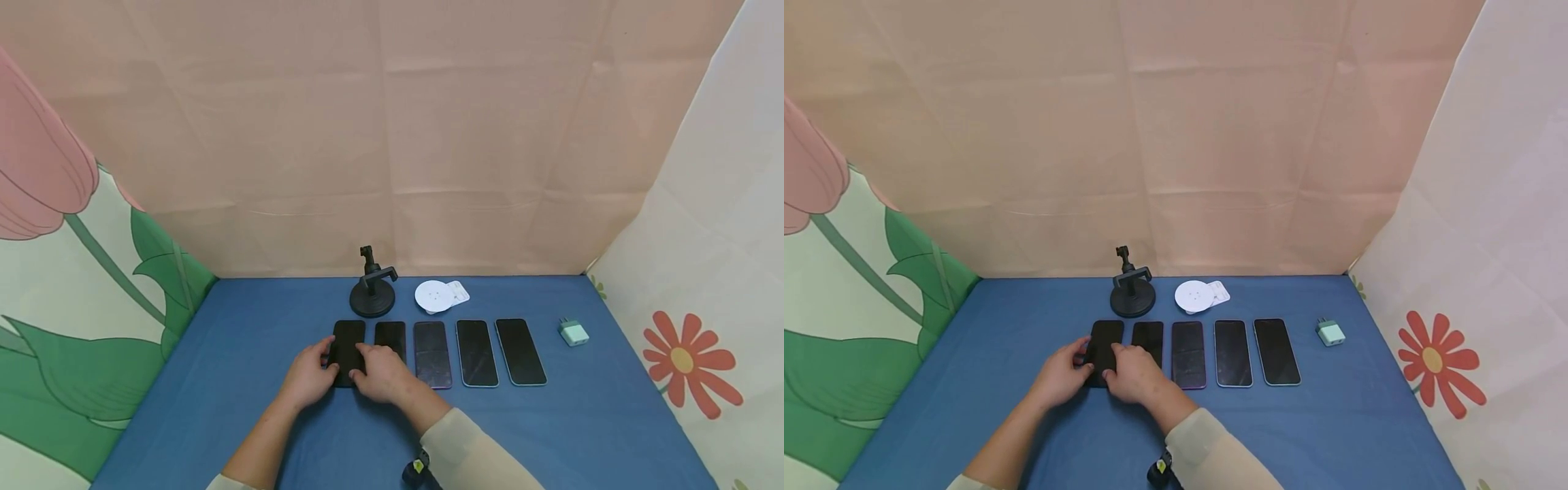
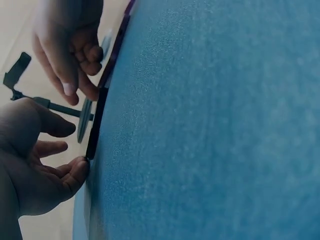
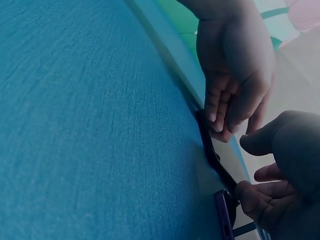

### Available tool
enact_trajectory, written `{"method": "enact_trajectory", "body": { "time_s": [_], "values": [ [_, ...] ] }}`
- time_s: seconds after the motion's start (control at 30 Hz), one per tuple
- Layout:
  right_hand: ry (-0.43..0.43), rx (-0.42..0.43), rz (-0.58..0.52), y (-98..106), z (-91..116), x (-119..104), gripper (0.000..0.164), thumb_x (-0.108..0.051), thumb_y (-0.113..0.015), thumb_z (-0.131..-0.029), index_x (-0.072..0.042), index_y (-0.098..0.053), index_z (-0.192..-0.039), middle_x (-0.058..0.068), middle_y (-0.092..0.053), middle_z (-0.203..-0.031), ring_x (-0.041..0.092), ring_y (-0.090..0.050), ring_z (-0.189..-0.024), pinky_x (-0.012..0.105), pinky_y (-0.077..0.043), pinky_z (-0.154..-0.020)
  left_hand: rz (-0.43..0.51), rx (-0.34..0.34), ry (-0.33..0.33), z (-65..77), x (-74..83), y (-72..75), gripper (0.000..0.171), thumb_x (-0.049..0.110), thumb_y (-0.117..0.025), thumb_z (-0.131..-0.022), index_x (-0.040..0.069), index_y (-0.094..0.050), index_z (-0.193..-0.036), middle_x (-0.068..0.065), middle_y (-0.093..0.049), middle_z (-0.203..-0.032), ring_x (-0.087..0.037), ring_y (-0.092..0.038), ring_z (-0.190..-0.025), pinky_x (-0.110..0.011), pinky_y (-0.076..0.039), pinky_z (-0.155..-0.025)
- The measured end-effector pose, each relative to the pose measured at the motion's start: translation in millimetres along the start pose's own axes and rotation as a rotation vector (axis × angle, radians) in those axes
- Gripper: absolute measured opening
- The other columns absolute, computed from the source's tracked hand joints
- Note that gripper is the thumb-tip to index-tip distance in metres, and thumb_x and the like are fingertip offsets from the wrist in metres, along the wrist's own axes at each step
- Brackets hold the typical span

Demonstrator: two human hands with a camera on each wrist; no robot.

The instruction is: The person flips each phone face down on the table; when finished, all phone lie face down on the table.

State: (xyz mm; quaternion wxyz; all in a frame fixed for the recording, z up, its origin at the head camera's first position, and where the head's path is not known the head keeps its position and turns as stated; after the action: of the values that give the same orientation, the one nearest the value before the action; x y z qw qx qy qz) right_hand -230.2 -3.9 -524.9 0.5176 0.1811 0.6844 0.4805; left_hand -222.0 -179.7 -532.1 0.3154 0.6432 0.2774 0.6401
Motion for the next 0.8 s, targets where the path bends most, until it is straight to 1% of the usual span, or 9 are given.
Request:
{"method": "enact_trajectory", "body": {
  "time_s": [0.17, 0.33, 0.37, 0.47, 0.53, 0.6, 0.7, 0.8],
  "values": [
    [-0.019, -0.009, -0.056, 0, 0, 1, 0.057, -0.031, -0.066, -0.101, -0.003, -0.053, -0.149, 0.017, -0.064, -0.14, 0.03, -0.062, -0.127, 0.046, -0.052, -0.104, 0.062, 0.003, 0.026, -1.9, -1.0, 0.5, 0.062, 0.003, -0.061, -0.089, 0.005, -0.053, -0.15, -0.017, -0.063, -0.124, -0.031, -0.063, -0.111, -0.05, -0.054, -0.089],
    [-0.017, 0.001, -0.074, -2, -1, 2, 0.055, -0.031, -0.066, -0.101, -0.004, -0.055, -0.148, 0.016, -0.068, -0.133, 0.028, -0.066, -0.12, 0.045, -0.055, -0.099, 0.158, 0.025, 0.05, -2.8, -1.6, 3.2, 0.063, -0.001, -0.057, -0.087, 0.003, -0.053, -0.15, -0.017, -0.063, -0.127, -0.029, -0.062, -0.11, -0.047, -0.054, -0.093],
    [-0.016, 0.004, -0.076, -2, -1, 2, 0.055, -0.031, -0.066, -0.101, -0.004, -0.055, -0.148, 0.015, -0.069, -0.131, 0.027, -0.067, -0.117, 0.045, -0.055, -0.097, 0.18, 0.03, 0.05, -3.2, -1.2, 4.2, 0.063, -0.002, -0.056, -0.086, 0.002, -0.052, -0.15, -0.017, -0.062, -0.129, -0.029, -0.061, -0.11, -0.046, -0.054, -0.094],
    [-0.009, 0.005, -0.086, -2, -2, 1, 0.055, -0.032, -0.066, -0.101, -0.004, -0.055, -0.147, 0.01, -0.074, -0.11, 0.022, -0.07, -0.102, 0.042, -0.057, -0.09, 0.227, 0.034, 0.053, -3.4, -0.4, 7.6, 0.063, -0.004, -0.055, -0.087, 0.002, -0.052, -0.15, -0.018, -0.061, -0.134, -0.029, -0.06, -0.113, -0.044, -0.054, -0.096],
    [-0.005, -0.001, -0.109, -2, -2, 1, 0.055, -0.031, -0.066, -0.101, -0.004, -0.055, -0.148, 0.004, -0.072, -0.092, 0.016, -0.069, -0.087, 0.037, -0.057, -0.081, 0.246, 0.031, 0.055, -3.3, 0.4, 9.8, 0.063, -0.004, -0.054, -0.087, 0.002, -0.051, -0.151, -0.019, -0.061, -0.136, -0.029, -0.06, -0.115, -0.044, -0.054, -0.097],
    [-0.007, -0.009, -0.148, -2, -2, 2, 0.056, -0.03, -0.066, -0.101, -0.003, -0.054, -0.148, -0.003, -0.064, -0.078, 0.01, -0.063, -0.073, 0.032, -0.055, -0.071, 0.268, 0.025, 0.06, -3.1, 1.5, 11.9, 0.063, -0.004, -0.054, -0.088, 0.003, -0.05, -0.151, -0.019, -0.06, -0.137, -0.029, -0.06, -0.116, -0.044, -0.053, -0.097],
    [-0.014, -0.015, -0.214, -3, -2, 3, 0.057, -0.029, -0.066, -0.101, -0.002, -0.051, -0.15, -0.007, -0.059, -0.072, 0.005, -0.057, -0.063, 0.027, -0.049, -0.059, 0.309, 0.014, 0.067, -2.5, 4.1, 15.1, 0.064, -0.004, -0.053, -0.09, 0.003, -0.048, -0.153, -0.02, -0.06, -0.138, -0.03, -0.06, -0.118, -0.043, -0.053, -0.097],
    [-0.017, -0.009, -0.262, -4, -2, 2, 0.059, -0.029, -0.065, -0.102, -0.003, -0.049, -0.152, -0.008, -0.06, -0.074, 0.004, -0.056, -0.063, 0.026, -0.047, -0.058, 0.348, 0.011, 0.074, -2.3, 6.8, 18.2, 0.063, -0.003, -0.054, -0.092, 0.003, -0.047, -0.154, -0.02, -0.06, -0.139, -0.031, -0.06, -0.119, -0.043, -0.053, -0.098]
  ]
}}
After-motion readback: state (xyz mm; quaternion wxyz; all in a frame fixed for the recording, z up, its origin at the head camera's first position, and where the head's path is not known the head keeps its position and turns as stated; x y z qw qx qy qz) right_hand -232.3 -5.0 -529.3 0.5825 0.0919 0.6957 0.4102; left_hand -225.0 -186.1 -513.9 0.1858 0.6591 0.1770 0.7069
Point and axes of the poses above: each hand's wrist, its own z-axis away from the middle knuckle, its own y-axis out of the back of the hand, x = y × z, the point moved 3 cm from there along -z, towards the middle knuckle
